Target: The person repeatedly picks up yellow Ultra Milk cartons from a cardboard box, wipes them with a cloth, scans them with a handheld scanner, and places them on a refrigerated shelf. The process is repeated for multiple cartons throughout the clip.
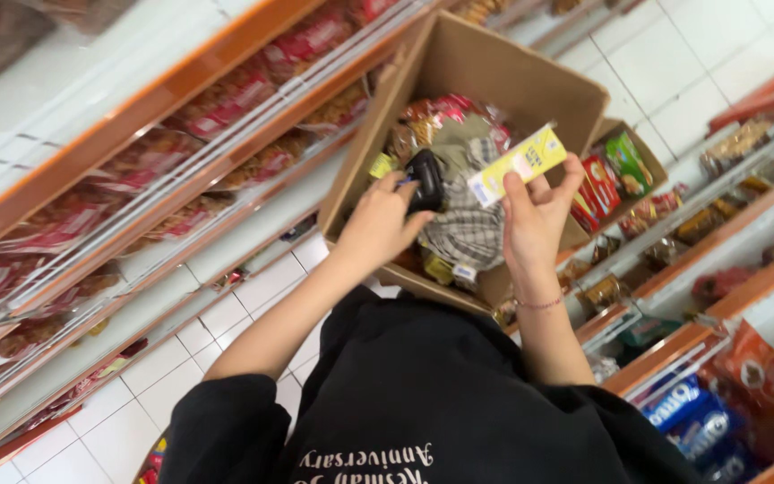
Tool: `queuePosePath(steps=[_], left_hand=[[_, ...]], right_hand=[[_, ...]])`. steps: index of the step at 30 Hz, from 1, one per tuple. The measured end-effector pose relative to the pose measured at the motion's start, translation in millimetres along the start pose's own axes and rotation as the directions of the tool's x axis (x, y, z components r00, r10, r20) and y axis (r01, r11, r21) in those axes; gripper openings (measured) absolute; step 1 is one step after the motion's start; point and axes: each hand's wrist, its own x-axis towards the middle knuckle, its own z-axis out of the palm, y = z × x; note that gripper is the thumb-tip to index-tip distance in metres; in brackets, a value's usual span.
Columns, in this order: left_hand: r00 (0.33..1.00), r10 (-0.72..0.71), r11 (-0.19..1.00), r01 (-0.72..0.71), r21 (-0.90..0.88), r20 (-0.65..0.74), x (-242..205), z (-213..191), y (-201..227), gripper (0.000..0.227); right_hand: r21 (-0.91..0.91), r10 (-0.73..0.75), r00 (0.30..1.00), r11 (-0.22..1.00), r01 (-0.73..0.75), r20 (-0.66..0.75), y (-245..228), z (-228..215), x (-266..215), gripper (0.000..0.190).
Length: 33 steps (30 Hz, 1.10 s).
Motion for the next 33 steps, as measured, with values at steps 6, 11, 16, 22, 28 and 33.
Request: queuePosePath(steps=[6, 11, 16, 22, 28, 33], left_hand=[[0.977, 0.187, 0.894, -0.212, -0.394, -0.1, -32.2, -84.1, 41.9, 0.073], [0.893, 0.322, 0.852, -0.418, -0.316, -0.313, -59.2, -142.3, 43.4, 0.088], [0.967, 0.149, 0.917, -0.213, -0.338, -0.205, -106.2, -206.9, 25.1, 0.084], [0.867, 0.172, 0.946, -0.278, -0.168, -0.468, -168.1, -275.3, -2.2, 0.068], [0.56, 0.238, 0.958, -0.272, 0.095, -0.794, -212.9, -336.1, -38.6, 0.076], [0.289, 0.356, 0.896, -0.375, 0.237, -0.889, -222.0, -390.5, -63.2, 0.076]], right_hand=[[-0.247, -0.2, 0.92, 0.924, 0.292, 0.338, -15.1, 62.4, -22.1, 0.07], [-0.299, -0.137, 0.888, 0.91, 0.288, 0.439, -24.3, 134.9, -47.9, 0.062], [-0.28, -0.208, 0.763, 0.845, 0.455, 0.611, -18.3, 197.9, -73.8, 0.063], [0.019, -0.26, 0.528, 0.908, 0.418, 0.808, -26.0, 288.6, -92.9, 0.058], [-0.025, -0.465, 0.198, 0.352, 0.936, 0.863, -57.7, 407.4, -93.7, 0.045], [0.069, -0.538, -0.093, -0.064, 0.996, 0.838, -74.1, 505.4, -87.0, 0.053]])
